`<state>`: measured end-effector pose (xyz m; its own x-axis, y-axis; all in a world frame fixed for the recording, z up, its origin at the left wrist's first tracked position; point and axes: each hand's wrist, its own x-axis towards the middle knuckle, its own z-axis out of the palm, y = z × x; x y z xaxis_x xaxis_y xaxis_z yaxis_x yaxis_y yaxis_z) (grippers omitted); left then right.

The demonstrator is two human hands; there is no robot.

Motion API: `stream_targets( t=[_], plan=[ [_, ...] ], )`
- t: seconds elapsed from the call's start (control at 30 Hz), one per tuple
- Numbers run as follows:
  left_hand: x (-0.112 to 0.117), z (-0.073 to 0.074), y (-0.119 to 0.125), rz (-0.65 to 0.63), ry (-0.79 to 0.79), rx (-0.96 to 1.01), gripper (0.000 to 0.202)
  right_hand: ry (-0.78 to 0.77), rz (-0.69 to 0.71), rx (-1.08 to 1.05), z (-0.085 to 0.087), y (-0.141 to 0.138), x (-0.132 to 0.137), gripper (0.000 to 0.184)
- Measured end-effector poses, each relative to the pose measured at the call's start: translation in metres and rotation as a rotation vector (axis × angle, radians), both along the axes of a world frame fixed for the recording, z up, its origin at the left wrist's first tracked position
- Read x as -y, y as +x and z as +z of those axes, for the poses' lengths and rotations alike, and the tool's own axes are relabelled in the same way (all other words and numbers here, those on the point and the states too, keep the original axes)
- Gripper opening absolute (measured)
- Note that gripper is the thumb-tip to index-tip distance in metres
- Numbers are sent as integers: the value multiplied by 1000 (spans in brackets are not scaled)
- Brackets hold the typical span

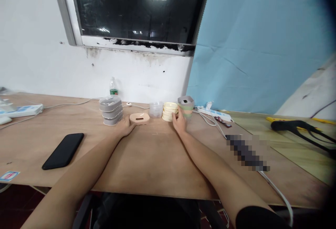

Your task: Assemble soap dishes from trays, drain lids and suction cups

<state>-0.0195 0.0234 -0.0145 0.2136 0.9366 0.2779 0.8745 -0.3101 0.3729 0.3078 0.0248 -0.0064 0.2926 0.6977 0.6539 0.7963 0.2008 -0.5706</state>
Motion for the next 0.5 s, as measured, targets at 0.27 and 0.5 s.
stream_targets(
  t=[0.27,0.5],
  plan=[
    [6,3,3,24,-37,-92,78,-27,1,29,-2,-1,-6,41],
    [5,3,2,-2,-40,-141,83,-19,-6,24,-4,0,-6,36]
  ],
)
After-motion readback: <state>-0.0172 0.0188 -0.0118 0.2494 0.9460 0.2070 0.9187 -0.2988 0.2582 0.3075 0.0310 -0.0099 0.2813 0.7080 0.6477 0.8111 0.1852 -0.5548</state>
